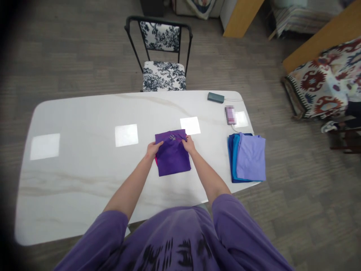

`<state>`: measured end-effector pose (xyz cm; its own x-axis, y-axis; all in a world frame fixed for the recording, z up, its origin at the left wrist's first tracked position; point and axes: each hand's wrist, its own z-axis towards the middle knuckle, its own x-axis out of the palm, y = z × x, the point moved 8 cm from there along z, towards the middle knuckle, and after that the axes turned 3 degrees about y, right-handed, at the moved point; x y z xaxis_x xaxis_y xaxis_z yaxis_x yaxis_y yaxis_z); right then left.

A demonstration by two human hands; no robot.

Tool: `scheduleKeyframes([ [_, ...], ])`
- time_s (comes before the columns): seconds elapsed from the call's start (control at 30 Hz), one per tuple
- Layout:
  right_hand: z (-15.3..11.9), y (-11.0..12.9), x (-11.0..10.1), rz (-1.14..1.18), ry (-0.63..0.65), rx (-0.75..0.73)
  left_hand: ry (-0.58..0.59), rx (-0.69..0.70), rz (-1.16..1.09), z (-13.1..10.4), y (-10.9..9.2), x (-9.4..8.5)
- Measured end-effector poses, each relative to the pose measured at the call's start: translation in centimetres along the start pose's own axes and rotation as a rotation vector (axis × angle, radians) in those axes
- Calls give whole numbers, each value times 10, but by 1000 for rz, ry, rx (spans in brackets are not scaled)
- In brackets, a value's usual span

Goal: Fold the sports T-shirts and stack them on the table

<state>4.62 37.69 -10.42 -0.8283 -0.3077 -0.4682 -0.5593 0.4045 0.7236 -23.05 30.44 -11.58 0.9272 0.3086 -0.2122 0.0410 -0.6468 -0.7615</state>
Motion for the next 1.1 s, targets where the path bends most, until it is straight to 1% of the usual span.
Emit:
scheduleKeyframes([
  [0.1,-24,-7,-18,74,2,-55,-3,65,-41,-30,-8,4],
  [0.17,-46,-16,-39,162,-7,-123,4,154,-64,-61,-13,9],
  [0.23,-76,-28,-68,287,-1,-210,37,245,-76,-105,-18,20],
  [0.3,-115,-47,-106,415,28,-272,70,299,-73,-159,-20,37],
  [0.33,-136,-59,-128,462,45,-284,81,308,-63,-189,-20,49],
  [0.37,-159,-72,-151,500,61,-291,90,313,-49,-220,-20,64],
  [0.43,-205,-100,-205,548,73,-300,117,313,-12,-283,-21,101],
  [0.53,-272,-142,-300,546,30,-306,163,301,31,-368,-28,173],
  [0.6,-306,-168,-368,506,-30,-296,183,308,32,-413,-40,224],
  [0.67,-326,-191,-437,439,-103,-287,222,338,24,-443,-59,280],
  [0.73,-326,-211,-501,357,-183,-288,283,384,21,-456,-82,339],
  [0.77,-319,-221,-530,320,-229,-301,317,413,16,-455,-93,370],
  [0.83,-289,-241,-581,261,-334,-352,389,481,-6,-440,-113,435],
  [0.9,-246,-262,-619,220,-425,-405,457,544,-24,-410,-125,498],
  [0.93,-220,-273,-632,195,-444,-413,478,562,-14,-390,-126,527],
  [0.97,-195,-285,-640,160,-444,-402,477,554,23,-368,-123,552],
  [1.0,-171,-298,-644,113,-431,-374,450,517,83,-345,-114,571],
  [1.03,-150,-311,-644,53,-415,-332,404,465,153,-324,-102,585],
  [1.07,-134,-324,-643,-17,-405,-284,357,413,226,-306,-87,592],
  [1.1,-125,-335,-639,-93,-399,-242,315,372,295,-294,-70,594],
])
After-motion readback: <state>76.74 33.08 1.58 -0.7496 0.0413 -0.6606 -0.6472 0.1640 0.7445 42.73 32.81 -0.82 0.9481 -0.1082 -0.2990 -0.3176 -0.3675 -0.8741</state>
